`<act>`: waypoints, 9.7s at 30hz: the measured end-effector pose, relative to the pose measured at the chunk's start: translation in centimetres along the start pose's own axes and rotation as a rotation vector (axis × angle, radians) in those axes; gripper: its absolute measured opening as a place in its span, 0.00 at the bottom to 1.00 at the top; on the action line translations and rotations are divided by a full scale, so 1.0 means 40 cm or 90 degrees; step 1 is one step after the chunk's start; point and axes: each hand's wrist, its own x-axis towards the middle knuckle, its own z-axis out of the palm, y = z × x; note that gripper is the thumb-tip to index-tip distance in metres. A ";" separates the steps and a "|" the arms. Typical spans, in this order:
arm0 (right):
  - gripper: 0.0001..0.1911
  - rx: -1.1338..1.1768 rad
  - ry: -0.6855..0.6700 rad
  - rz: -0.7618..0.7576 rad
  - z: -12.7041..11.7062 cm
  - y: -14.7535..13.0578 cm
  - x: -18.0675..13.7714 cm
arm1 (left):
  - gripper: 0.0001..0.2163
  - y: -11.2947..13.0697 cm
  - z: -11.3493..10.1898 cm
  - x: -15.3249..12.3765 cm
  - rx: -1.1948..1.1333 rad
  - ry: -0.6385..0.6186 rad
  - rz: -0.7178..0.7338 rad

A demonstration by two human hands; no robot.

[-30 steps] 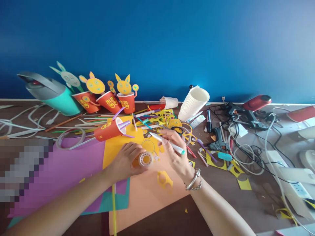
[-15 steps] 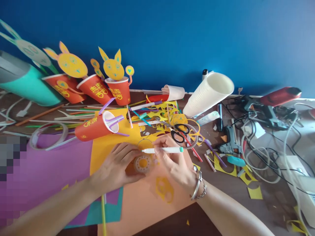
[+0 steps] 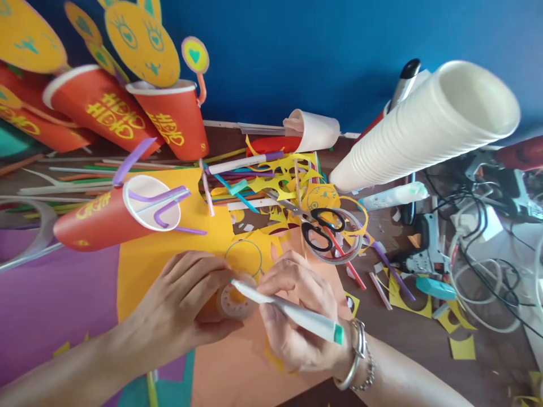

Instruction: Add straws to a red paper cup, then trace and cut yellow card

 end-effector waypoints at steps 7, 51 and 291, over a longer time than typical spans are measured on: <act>0.12 -0.069 -0.021 -0.116 -0.008 0.002 0.008 | 0.16 -0.001 -0.001 0.002 -0.014 0.006 0.005; 0.09 -0.576 -0.295 -0.537 0.032 -0.017 0.019 | 0.14 -0.014 0.026 -0.001 0.040 0.017 -0.019; 0.12 -0.123 0.132 0.139 0.091 0.083 0.054 | 0.10 -0.028 0.026 -0.036 0.097 0.104 0.021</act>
